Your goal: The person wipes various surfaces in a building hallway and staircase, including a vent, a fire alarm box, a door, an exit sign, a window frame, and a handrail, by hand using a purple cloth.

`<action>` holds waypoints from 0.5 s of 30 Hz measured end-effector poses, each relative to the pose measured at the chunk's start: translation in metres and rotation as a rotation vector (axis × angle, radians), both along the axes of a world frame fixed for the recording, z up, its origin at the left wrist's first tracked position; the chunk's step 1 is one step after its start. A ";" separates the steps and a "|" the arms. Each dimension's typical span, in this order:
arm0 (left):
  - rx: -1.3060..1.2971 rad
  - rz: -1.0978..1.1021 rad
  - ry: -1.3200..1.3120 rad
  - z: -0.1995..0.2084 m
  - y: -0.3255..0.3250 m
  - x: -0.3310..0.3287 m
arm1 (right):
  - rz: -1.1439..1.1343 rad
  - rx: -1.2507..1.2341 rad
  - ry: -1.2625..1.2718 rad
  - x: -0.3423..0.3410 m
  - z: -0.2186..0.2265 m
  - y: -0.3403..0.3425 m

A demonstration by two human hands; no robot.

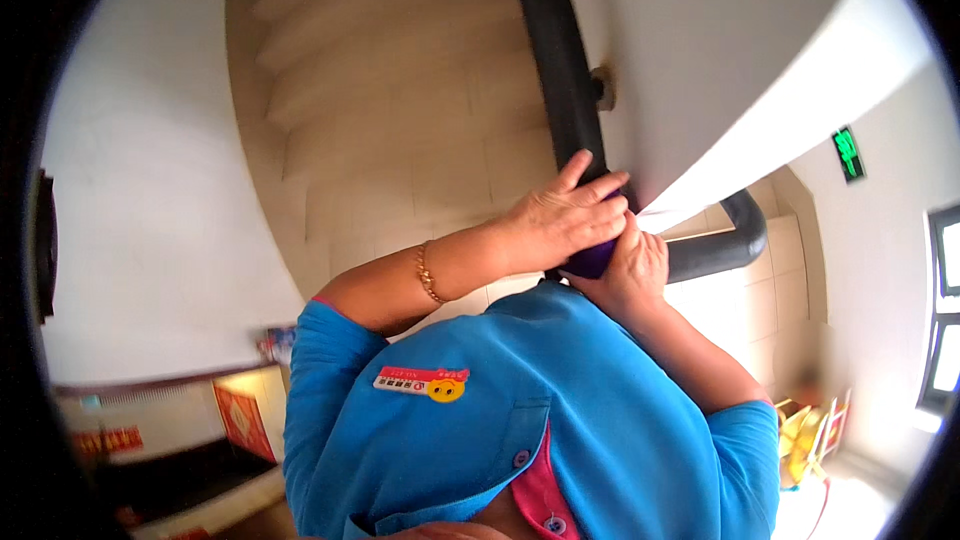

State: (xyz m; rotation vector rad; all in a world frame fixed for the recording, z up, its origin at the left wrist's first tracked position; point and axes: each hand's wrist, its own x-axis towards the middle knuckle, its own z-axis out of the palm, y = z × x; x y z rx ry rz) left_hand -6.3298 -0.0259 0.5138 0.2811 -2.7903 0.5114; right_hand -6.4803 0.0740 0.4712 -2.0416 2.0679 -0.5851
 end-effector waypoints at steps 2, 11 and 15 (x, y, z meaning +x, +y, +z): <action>0.013 -0.038 -0.062 0.015 -0.013 0.000 | -0.101 0.032 -0.336 0.016 0.012 -0.007; -0.013 0.109 0.159 0.039 -0.125 -0.070 | -0.349 -0.024 -0.127 -0.032 0.066 -0.134; 0.060 0.289 0.289 0.033 -0.147 -0.076 | -0.439 0.042 0.001 -0.045 0.081 -0.168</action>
